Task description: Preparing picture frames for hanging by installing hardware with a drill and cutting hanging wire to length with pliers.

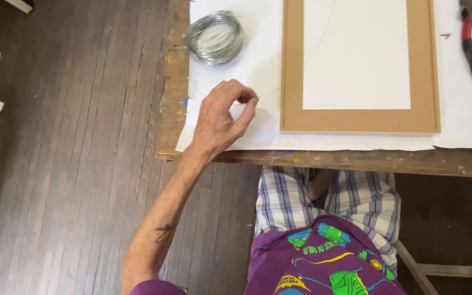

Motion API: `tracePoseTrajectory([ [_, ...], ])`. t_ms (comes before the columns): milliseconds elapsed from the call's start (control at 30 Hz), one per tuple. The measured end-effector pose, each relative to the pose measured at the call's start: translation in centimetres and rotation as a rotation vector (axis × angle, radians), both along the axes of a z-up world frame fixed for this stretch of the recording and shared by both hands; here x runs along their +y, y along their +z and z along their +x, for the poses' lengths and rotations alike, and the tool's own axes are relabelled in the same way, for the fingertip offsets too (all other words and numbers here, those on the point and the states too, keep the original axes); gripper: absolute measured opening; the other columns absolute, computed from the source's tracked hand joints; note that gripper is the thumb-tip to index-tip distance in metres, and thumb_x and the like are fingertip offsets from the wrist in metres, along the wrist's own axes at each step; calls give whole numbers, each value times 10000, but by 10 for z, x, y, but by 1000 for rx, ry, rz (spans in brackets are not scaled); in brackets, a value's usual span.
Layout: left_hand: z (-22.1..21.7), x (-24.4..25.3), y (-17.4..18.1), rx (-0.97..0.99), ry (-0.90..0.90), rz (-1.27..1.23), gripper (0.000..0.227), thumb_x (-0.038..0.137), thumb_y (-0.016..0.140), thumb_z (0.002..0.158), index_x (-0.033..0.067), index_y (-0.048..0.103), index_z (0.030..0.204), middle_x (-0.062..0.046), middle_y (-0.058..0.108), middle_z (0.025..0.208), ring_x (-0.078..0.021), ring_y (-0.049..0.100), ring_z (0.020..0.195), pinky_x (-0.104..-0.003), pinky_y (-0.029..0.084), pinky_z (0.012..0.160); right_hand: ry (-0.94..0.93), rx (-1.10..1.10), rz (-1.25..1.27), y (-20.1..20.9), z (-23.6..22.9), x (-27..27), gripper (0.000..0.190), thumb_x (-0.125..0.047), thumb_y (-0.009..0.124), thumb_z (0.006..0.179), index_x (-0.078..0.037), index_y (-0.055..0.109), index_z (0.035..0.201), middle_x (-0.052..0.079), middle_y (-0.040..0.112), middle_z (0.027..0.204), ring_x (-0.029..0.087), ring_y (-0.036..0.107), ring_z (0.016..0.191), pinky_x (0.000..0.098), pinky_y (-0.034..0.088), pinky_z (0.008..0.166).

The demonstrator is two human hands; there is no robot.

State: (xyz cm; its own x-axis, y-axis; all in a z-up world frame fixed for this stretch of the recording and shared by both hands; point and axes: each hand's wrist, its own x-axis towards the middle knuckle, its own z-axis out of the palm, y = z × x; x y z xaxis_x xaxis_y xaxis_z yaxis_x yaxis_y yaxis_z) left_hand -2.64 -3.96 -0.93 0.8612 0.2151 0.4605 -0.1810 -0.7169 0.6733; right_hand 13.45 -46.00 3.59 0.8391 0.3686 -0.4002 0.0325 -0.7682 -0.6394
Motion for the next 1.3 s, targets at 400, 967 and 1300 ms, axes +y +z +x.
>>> tracePoseTrajectory([
  [400,14,-8,32,-98,36,21,63,106,589,972,87,627,926,-38,657,840,-172,605,779,-326,502,705,448,342,309,13,-59,190,345,-288,366,1059,-106,649,1131,94,848,1127,167,582,721,283,483,649],
  [967,21,-15,28,-138,125,-84,98,179,568,969,152,614,887,38,631,813,-135,569,755,-321,479,681,486,-544,-205,20,-79,260,251,-258,411,1159,-33,507,1103,179,645,650,429,619,539,568,489,575],
  [1300,17,-8,26,-139,140,-85,134,198,544,989,125,611,899,20,641,824,-159,583,753,-339,460,694,564,-925,-382,-21,-49,261,415,-478,434,1215,-155,552,982,-43,467,554,169,490,466,384,475,512],
])
